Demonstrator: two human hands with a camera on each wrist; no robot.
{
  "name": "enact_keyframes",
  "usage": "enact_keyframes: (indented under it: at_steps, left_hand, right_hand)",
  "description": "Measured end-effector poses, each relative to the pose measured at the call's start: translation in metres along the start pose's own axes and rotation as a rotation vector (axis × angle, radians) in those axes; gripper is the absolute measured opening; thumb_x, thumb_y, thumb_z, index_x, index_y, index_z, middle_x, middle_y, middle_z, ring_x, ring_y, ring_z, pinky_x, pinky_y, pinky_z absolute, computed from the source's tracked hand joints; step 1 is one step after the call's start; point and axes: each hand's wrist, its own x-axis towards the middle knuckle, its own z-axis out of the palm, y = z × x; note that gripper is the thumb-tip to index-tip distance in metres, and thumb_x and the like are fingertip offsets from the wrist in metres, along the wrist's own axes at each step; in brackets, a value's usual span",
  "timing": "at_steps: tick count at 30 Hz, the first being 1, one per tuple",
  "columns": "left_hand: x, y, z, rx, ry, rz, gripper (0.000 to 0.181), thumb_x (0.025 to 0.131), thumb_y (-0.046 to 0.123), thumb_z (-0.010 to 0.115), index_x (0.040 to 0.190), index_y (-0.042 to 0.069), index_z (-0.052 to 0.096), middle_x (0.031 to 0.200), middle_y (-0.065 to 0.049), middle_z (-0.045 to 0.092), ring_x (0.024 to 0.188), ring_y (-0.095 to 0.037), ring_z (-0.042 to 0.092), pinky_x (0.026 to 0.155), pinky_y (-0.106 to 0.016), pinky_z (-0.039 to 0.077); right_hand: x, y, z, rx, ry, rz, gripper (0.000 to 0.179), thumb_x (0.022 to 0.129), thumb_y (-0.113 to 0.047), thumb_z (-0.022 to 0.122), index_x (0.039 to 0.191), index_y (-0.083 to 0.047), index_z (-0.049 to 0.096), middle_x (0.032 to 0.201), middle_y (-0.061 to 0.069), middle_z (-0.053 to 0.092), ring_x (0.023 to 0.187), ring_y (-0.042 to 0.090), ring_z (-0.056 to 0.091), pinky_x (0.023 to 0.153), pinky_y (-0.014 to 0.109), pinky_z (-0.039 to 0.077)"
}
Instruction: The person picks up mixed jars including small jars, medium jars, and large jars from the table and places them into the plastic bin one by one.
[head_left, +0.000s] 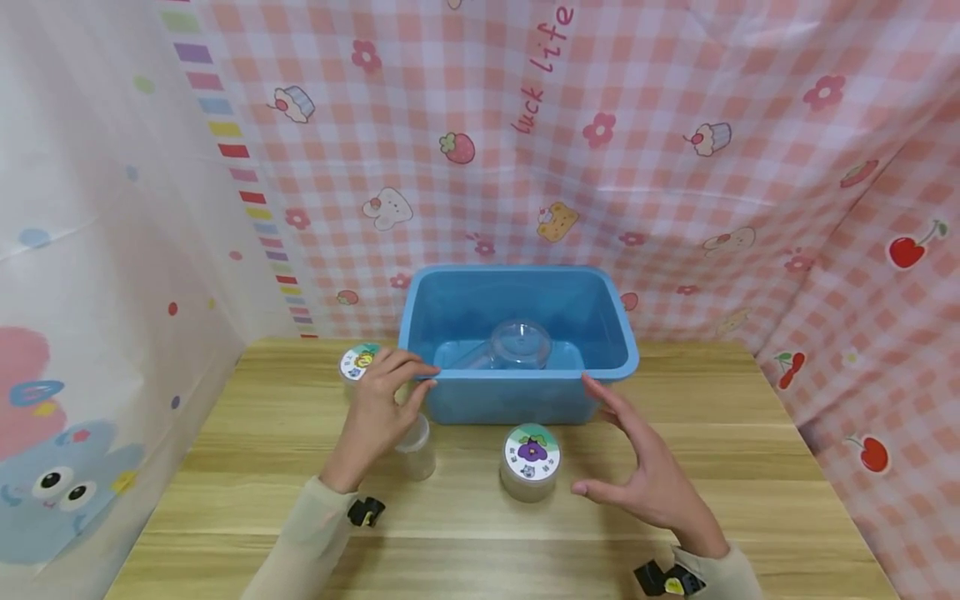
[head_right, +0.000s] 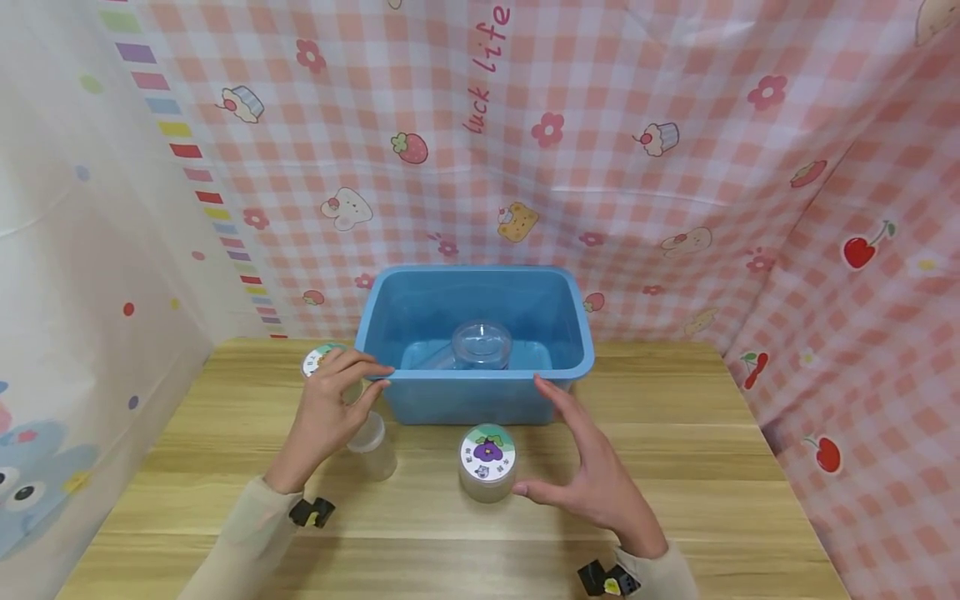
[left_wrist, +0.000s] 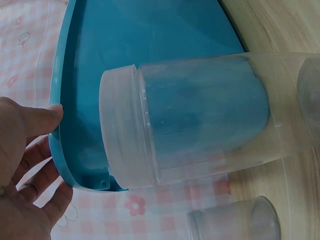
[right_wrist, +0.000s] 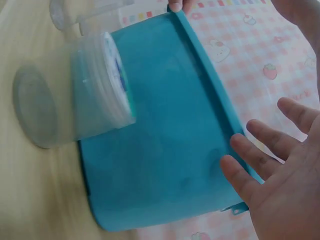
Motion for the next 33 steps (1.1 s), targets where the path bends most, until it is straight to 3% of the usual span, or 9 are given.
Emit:
enact_keyframes:
  at_steps: [4, 9, 14, 17, 22, 33]
  left_hand:
    - [0.0, 0.0, -0.001, 0.007, -0.006, 0.002, 0.016, 0.082, 0.005, 0.085, 0.097, 0.008, 0.079, 0.096, -0.002, 0.072, 0.096, -0.02, 0.061, 0.08, -0.034, 0.053]
    - [-0.001, 0.001, -0.002, 0.008, -0.011, -0.009, 0.016, 0.083, 0.005, 0.085, 0.097, 0.008, 0.08, 0.096, -0.002, 0.072, 0.096, -0.02, 0.06, 0.08, -0.033, 0.054]
    - [-0.001, 0.0, -0.001, 0.001, -0.005, -0.017, 0.016, 0.082, 0.004, 0.085, 0.097, 0.008, 0.08, 0.096, -0.001, 0.072, 0.096, -0.02, 0.06, 0.08, -0.033, 0.053]
    - [-0.001, 0.0, 0.0, -0.004, 0.0, -0.015, 0.017, 0.082, 0.003, 0.085, 0.097, 0.008, 0.08, 0.095, -0.001, 0.072, 0.095, -0.02, 0.061, 0.079, -0.034, 0.053]
    - [-0.001, 0.0, 0.0, 0.0, 0.0, -0.016, 0.016, 0.082, 0.004, 0.085, 0.097, 0.009, 0.08, 0.095, -0.001, 0.072, 0.095, -0.019, 0.061, 0.079, -0.034, 0.054]
    - [-0.001, 0.0, 0.0, -0.004, -0.001, -0.021, 0.018, 0.082, 0.003, 0.085, 0.097, 0.011, 0.08, 0.095, -0.001, 0.072, 0.096, -0.019, 0.061, 0.08, -0.034, 0.054]
  right_hand:
    - [-0.005, 0.008, 0.005, 0.007, 0.006, 0.033, 0.114, 0.066, -0.015, 0.097, 0.16, -0.015, 0.033, 0.163, 0.013, 0.04, 0.148, 0.012, 0.041, 0.113, 0.015, 0.037]
    - [-0.01, 0.02, 0.01, -0.041, -0.009, 0.102, 0.111, 0.07, -0.022, 0.096, 0.161, -0.02, 0.033, 0.163, 0.009, 0.041, 0.147, 0.01, 0.041, 0.114, 0.024, 0.041]
    - [-0.014, 0.031, 0.018, -0.085, -0.027, 0.176, 0.11, 0.071, -0.032, 0.096, 0.161, -0.022, 0.033, 0.164, 0.003, 0.04, 0.147, 0.022, 0.043, 0.112, 0.052, 0.045]
    - [-0.015, 0.037, 0.022, -0.076, -0.032, 0.208, 0.11, 0.07, -0.034, 0.096, 0.16, -0.02, 0.034, 0.164, 0.002, 0.039, 0.147, 0.032, 0.044, 0.11, 0.062, 0.043]
    - [-0.015, 0.043, 0.032, -0.036, -0.056, 0.239, 0.111, 0.069, -0.037, 0.096, 0.16, -0.019, 0.034, 0.165, 0.002, 0.038, 0.146, 0.037, 0.044, 0.11, 0.066, 0.042]
    - [-0.011, 0.053, 0.05, 0.0, -0.094, 0.237, 0.113, 0.07, -0.043, 0.095, 0.16, -0.016, 0.032, 0.164, 0.007, 0.039, 0.144, 0.037, 0.046, 0.11, 0.063, 0.044]
